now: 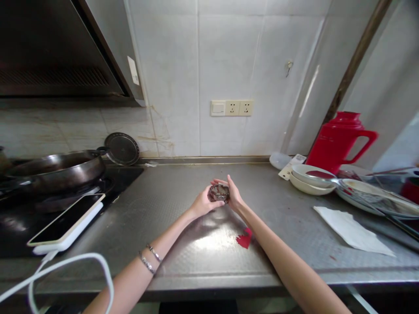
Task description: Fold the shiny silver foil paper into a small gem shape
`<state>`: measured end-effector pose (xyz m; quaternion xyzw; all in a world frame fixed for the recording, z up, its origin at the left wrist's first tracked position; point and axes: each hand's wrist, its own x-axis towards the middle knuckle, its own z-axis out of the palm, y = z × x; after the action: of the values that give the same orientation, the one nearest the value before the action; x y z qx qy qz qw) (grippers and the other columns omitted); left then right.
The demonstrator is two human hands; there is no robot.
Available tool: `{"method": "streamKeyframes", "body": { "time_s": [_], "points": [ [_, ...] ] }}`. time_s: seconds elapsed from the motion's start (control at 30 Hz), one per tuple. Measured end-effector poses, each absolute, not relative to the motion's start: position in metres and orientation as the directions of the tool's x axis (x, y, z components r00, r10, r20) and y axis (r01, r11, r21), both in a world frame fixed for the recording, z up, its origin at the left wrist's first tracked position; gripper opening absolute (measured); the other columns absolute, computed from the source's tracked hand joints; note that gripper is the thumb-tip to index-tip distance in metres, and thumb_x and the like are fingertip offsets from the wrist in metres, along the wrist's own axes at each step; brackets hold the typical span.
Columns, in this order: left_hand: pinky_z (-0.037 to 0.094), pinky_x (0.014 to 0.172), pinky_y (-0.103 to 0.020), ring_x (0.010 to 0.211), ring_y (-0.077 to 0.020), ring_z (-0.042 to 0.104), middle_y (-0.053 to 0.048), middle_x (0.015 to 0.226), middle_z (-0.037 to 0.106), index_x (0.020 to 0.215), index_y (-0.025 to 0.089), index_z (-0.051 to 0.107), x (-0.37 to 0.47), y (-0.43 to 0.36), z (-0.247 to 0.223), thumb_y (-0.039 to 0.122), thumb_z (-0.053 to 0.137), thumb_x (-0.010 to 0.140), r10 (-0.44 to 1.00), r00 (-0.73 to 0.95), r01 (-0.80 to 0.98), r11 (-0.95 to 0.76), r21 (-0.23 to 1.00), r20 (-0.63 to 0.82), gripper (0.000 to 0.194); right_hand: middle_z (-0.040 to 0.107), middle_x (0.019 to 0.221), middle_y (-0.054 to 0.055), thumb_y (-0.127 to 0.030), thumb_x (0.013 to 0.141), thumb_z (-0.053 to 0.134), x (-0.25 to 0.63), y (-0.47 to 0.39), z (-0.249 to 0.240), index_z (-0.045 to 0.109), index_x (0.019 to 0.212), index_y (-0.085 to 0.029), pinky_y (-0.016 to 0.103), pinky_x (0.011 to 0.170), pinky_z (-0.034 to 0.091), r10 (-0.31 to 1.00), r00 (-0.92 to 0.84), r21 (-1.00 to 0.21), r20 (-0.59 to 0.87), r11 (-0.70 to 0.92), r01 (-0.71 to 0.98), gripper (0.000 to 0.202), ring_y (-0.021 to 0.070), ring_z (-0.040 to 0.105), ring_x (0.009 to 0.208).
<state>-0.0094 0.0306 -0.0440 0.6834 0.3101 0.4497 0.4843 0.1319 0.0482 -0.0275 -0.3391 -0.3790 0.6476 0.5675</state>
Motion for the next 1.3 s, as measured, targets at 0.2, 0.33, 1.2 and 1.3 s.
{"method": "streamKeyframes", "body": {
  "time_s": [0.2,0.33,1.2,1.3],
  "points": [
    [0.048,0.095,-0.040,0.103,-0.0247,0.063,-0.014,0.118,0.064,0.120,0.014,0.051,-0.010,0.028,-0.040,0.025,0.081,0.062,0.877,0.356,0.064,-0.366,0.928,0.322,0.067,0.072,0.104,0.011,-0.053,0.092,0.036,0.129,0.049,-0.029,0.069,0.095,-0.014,0.033,0.074,0.055,0.997,-0.070,-0.882,-0.024,-0.054,-0.468,0.051,0.0209,0.069,0.081],
    [0.046,0.097,-0.042,0.106,-0.0257,0.062,-0.014,0.116,0.065,0.122,0.015,0.050,-0.009,0.027,-0.038,0.029,0.081,0.062,0.896,0.287,0.123,-0.385,0.915,0.339,0.068,0.072,0.103,0.009,-0.053,0.090,0.040,0.127,0.049,-0.030,0.069,0.093,-0.017,0.032,0.074,0.055,1.000,-0.022,-0.882,-0.003,-0.012,-0.471,0.046,0.0211,0.069,0.084],
    [0.037,0.108,-0.044,0.121,-0.0268,0.053,-0.015,0.133,0.054,0.128,0.016,0.045,-0.004,0.028,-0.036,0.030,0.073,0.069,0.878,0.351,-0.167,-0.283,0.944,0.325,0.066,0.074,0.099,0.006,-0.049,0.089,0.043,0.136,0.052,-0.018,0.069,0.094,-0.018,0.030,0.072,0.052,0.995,0.081,-0.880,0.053,0.084,-0.468,0.041,0.0197,0.067,0.081],
    [0.042,0.102,-0.044,0.111,-0.0269,0.059,-0.015,0.123,0.060,0.126,0.014,0.047,-0.004,0.027,-0.035,0.027,0.082,0.059,0.896,0.328,-0.196,-0.246,0.949,0.300,0.076,0.074,0.099,0.007,-0.047,0.089,0.045,0.136,0.045,-0.010,0.069,0.095,-0.018,0.032,0.071,0.053,1.000,0.004,-0.885,0.025,0.024,-0.465,0.039,0.0202,0.068,0.079]
  ]
}}
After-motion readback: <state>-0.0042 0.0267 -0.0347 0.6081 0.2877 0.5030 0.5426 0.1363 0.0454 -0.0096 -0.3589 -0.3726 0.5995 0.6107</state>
